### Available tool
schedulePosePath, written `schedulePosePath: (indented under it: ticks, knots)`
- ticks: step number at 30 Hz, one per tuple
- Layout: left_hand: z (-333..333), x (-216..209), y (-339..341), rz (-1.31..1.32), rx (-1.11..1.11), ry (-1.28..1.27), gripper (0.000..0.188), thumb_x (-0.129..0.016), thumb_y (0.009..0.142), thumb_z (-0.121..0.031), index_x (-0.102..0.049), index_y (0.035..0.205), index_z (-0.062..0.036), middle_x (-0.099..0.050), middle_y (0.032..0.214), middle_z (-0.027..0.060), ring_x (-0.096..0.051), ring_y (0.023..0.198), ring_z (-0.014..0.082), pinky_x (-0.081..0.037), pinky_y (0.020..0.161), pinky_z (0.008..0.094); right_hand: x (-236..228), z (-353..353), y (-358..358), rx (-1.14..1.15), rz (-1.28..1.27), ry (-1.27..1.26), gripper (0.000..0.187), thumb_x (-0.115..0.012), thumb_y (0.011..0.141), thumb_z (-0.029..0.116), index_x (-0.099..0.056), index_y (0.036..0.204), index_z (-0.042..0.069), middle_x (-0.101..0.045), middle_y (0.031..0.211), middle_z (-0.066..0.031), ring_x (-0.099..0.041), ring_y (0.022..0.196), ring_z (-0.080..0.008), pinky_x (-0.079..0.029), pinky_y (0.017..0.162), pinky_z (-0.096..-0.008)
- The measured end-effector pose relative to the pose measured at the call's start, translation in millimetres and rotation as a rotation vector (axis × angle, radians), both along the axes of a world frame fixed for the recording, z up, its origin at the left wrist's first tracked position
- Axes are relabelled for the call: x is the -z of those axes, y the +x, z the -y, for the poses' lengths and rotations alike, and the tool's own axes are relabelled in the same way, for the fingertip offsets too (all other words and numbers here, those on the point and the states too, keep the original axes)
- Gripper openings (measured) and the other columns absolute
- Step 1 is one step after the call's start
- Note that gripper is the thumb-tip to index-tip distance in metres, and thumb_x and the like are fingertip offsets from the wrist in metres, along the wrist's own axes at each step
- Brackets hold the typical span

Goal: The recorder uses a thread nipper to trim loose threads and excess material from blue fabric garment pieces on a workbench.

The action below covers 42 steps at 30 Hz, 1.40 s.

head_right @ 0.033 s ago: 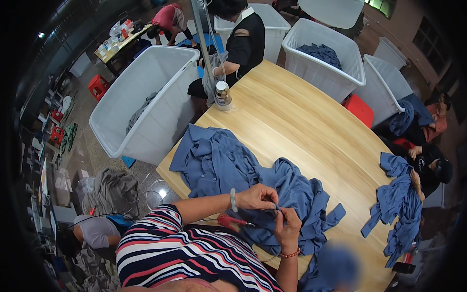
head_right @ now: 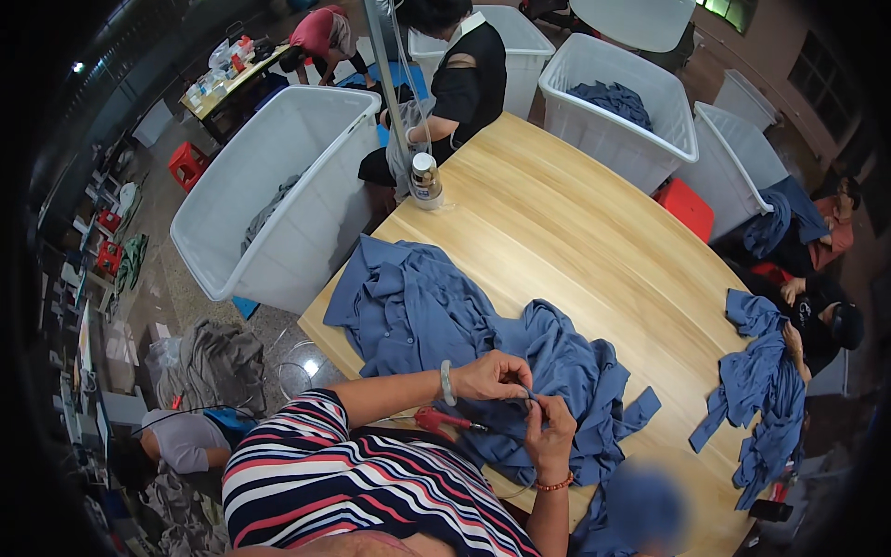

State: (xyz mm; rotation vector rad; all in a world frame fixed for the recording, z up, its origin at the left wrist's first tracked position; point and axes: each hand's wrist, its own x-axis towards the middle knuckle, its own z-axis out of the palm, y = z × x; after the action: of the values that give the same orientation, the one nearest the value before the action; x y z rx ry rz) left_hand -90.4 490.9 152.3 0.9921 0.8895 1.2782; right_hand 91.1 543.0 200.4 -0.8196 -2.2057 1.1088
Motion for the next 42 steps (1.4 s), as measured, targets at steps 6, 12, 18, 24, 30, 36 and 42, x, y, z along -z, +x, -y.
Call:
schedulePosePath:
  ticks: [6, 12, 18, 24, 30, 36, 42]
  knots:
    - [12.8, -22.8, 21.7, -0.457, -0.301, 0.202, 0.011, -0.063, 0.081, 0.001, -0.057, 0.09, 0.0, -0.056, 0.08, 0.006, -0.054, 0.068, 0.0121, -0.044, 0.059, 0.0243, 0.2, 7.2, -1.0, 0.157, 0.009, -0.096, 0.004, -0.059, 0.086, 0.0, -0.062, 0.086, -0.002, -0.058, 0.067, -0.0097, -0.058, 0.055, -0.016, -0.043, 0.051, -0.0272]
    - [15.9, -25.1, 38.5, -0.556, -0.518, 0.243, 0.011, -0.061, 0.082, 0.002, -0.059, 0.092, -0.0005, -0.055, 0.082, 0.0074, -0.051, 0.058, 0.0139, -0.041, 0.053, 0.0255, 0.8, 9.1, -4.5, 0.233, -0.002, 0.154, 0.004, -0.062, 0.081, 0.0, -0.061, 0.085, 0.0, -0.055, 0.07, -0.0107, -0.056, 0.055, -0.0205, -0.043, 0.05, -0.0301]
    - [6.9, -34.3, 35.1, -0.466, -0.494, 0.128, 0.012, -0.059, 0.081, -0.001, -0.057, 0.093, 0.0003, -0.054, 0.078, 0.0106, -0.055, 0.061, 0.0219, -0.045, 0.056, 0.0295, -6.4, 2.5, -10.6, 0.215, 0.012, 0.304, 0.01, -0.065, 0.078, -0.002, -0.06, 0.086, 0.001, -0.054, 0.073, -0.0099, -0.055, 0.056, -0.0216, -0.044, 0.05, -0.0311]
    - [5.5, -39.5, 35.1, -0.568, -0.482, 0.11, 0.012, -0.06, 0.08, -0.004, -0.058, 0.091, 0.0001, -0.056, 0.078, 0.0104, -0.057, 0.062, 0.0226, -0.046, 0.057, 0.0305, -13.7, 3.2, -15.4, 0.231, -0.013, 0.29, 0.01, -0.066, 0.077, -0.002, -0.061, 0.086, 0.001, -0.055, 0.074, -0.0092, -0.057, 0.058, -0.0208, -0.047, 0.052, -0.0299]
    - [10.4, -27.7, 38.7, -0.597, -0.442, 0.056, 0.011, -0.06, 0.079, -0.004, -0.062, 0.09, -0.0019, -0.054, 0.076, 0.0067, -0.052, 0.057, 0.0131, -0.042, 0.052, 0.0274, -4.1, 4.9, -7.2, 0.165, 0.021, 0.207, 0.01, -0.067, 0.076, -0.001, -0.061, 0.085, 0.001, -0.056, 0.074, -0.0092, -0.057, 0.057, -0.0211, -0.046, 0.052, -0.0299]
    - [11.2, -6.0, 27.8, -0.801, -0.375, 0.179, 0.01, -0.06, 0.076, -0.004, -0.062, 0.086, -0.0048, -0.056, 0.078, 0.0111, -0.058, 0.066, 0.0273, -0.048, 0.059, 0.0346, 10.5, -5.0, 5.6, 0.108, 0.11, -0.065, 0.016, -0.074, 0.074, 0.01, -0.061, 0.081, 0.002, -0.055, 0.067, -0.0087, -0.055, 0.056, -0.0202, -0.044, 0.053, -0.0296]
    - [9.2, -1.3, -12.9, -0.687, -0.3, -0.006, 0.007, -0.059, 0.084, -0.001, -0.059, 0.091, -0.0034, -0.053, 0.075, 0.0006, -0.052, 0.056, 0.0043, -0.04, 0.048, 0.0208, 4.1, -23.2, 3.8, 0.112, 0.006, -0.248, 0.014, -0.074, 0.078, 0.013, -0.066, 0.081, 0.001, -0.055, 0.066, -0.0042, -0.048, 0.056, -0.0103, -0.039, 0.053, -0.0249]
